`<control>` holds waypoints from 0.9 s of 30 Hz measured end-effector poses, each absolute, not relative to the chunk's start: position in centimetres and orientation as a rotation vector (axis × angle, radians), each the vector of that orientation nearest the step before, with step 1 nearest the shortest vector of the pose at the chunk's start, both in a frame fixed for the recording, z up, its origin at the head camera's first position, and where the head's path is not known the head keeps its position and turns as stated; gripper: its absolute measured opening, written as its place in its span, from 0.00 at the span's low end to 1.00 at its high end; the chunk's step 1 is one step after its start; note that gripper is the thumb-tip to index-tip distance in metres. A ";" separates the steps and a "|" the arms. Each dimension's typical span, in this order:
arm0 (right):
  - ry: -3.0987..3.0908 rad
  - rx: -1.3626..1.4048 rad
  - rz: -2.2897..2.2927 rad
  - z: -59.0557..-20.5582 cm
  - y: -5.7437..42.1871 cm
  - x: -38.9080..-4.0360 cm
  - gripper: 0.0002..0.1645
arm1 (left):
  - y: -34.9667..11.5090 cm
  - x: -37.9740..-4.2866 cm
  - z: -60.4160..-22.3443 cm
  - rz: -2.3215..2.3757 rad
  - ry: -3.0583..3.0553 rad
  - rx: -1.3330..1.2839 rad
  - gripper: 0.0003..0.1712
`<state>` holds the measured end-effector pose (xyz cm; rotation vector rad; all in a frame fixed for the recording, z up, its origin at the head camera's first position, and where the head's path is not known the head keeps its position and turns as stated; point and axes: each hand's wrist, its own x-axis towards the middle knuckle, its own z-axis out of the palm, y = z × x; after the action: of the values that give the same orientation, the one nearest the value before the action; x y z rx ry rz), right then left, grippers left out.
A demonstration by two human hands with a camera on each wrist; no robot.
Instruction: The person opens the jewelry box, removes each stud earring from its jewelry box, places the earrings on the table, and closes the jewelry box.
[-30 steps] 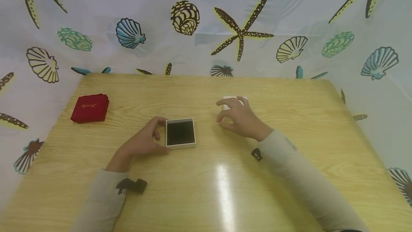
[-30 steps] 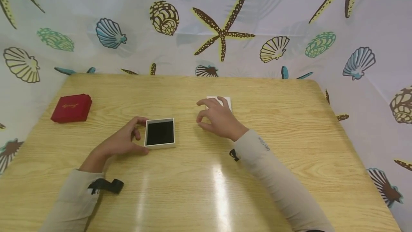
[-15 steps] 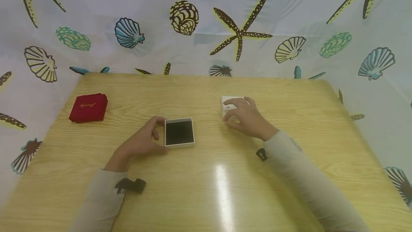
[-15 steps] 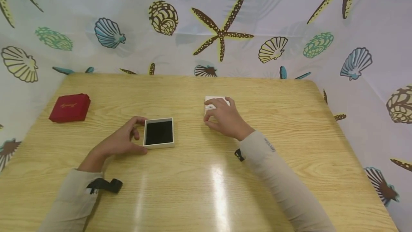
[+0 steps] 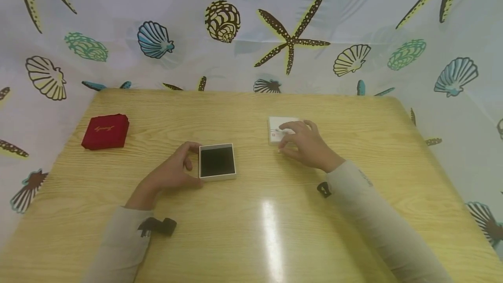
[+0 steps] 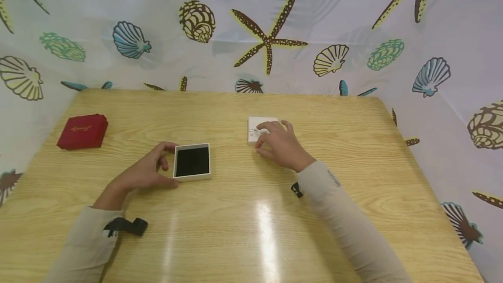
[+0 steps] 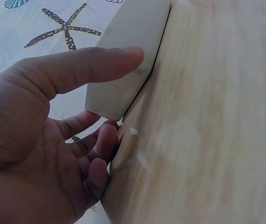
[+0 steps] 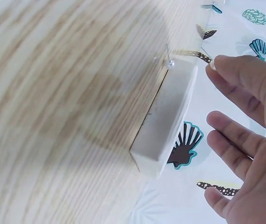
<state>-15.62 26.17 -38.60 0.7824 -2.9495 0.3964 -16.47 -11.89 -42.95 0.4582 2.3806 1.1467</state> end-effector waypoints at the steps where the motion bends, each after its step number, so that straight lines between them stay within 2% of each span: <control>1: -2.953 0.777 0.396 -38.7 26.3 -15.6 0.04 | -11.9 -16.5 -43.0 1.146 2.382 0.460 0.54; 27: -3.024 0.727 0.430 -39.3 26.6 -15.7 0.03 | -11.9 -16.4 -42.9 1.166 2.384 0.484 0.55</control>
<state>-15.72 26.59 -39.30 0.7275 -3.0240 0.4303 -16.44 -11.90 -42.89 0.4845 2.3839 1.1665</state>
